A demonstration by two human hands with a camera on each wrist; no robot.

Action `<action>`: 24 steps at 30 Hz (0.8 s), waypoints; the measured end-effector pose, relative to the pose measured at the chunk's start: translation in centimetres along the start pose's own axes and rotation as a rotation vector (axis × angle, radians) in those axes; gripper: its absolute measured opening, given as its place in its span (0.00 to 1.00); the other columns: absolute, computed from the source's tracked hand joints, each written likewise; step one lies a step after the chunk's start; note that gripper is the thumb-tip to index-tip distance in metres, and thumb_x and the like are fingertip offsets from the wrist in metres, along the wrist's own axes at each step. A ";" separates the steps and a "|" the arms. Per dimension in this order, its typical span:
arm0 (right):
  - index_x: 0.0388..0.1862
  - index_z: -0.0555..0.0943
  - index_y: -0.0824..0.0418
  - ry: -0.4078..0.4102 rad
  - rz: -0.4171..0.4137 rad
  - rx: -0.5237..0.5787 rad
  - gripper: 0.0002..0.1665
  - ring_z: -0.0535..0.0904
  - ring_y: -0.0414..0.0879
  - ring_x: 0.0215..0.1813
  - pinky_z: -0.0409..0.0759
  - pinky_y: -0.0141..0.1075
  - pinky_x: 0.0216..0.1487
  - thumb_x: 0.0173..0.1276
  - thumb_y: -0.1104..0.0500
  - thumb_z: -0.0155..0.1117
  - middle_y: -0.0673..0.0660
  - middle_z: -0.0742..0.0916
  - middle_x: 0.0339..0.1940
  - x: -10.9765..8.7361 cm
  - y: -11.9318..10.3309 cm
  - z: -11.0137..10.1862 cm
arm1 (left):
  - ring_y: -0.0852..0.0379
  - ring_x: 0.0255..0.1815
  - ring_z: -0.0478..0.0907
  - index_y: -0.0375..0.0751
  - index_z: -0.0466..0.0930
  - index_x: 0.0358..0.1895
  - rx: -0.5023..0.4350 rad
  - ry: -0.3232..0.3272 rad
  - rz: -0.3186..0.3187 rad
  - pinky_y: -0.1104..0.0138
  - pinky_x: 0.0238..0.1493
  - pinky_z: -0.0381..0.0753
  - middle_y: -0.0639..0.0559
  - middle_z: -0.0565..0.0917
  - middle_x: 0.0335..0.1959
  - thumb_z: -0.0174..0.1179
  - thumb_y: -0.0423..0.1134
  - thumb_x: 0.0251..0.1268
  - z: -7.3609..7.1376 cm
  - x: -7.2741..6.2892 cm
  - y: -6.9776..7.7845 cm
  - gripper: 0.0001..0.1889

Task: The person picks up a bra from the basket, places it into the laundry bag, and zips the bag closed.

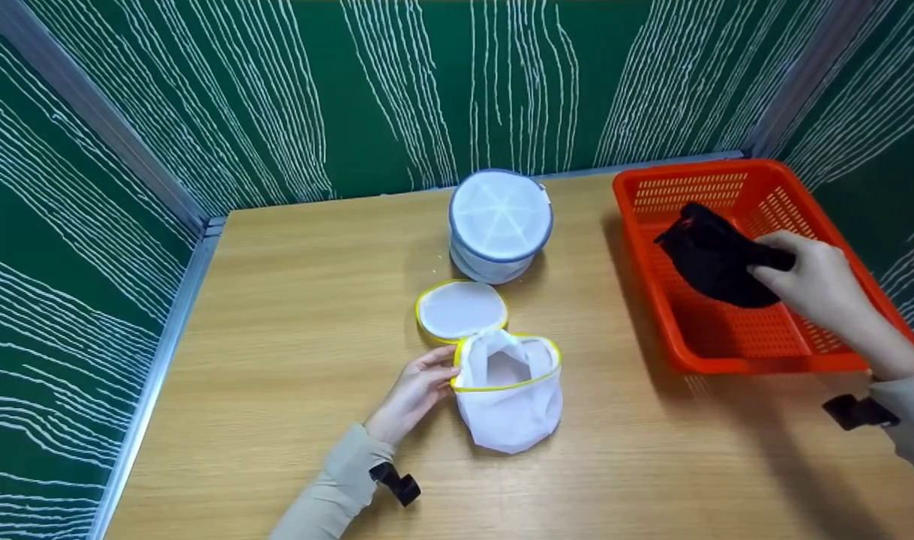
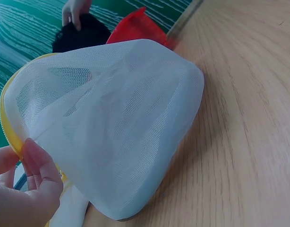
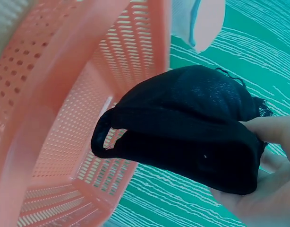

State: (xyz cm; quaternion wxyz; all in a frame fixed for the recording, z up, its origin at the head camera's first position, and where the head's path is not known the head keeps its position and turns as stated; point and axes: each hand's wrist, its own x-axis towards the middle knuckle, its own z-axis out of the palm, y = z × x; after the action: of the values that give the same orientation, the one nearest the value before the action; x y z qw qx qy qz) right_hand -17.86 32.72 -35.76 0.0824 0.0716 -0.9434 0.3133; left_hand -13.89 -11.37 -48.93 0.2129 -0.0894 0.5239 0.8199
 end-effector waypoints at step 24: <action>0.35 0.78 0.66 0.097 -0.037 0.247 0.09 0.72 0.33 0.29 0.69 0.19 0.28 0.55 0.66 0.64 0.37 0.79 0.28 -1.0 -4.9 2.2 | 0.60 0.32 0.75 0.28 0.67 0.55 0.006 0.001 -0.008 0.69 0.35 0.72 0.53 0.80 0.35 0.50 0.23 0.55 0.0 -0.1 0.1 0.21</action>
State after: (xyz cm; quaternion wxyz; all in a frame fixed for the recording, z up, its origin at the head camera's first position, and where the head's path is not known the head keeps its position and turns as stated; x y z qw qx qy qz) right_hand -16.20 27.62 -34.84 0.1244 0.0834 -0.8910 0.4287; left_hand -13.83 -11.46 -48.78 0.2161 -0.0914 0.5264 0.8172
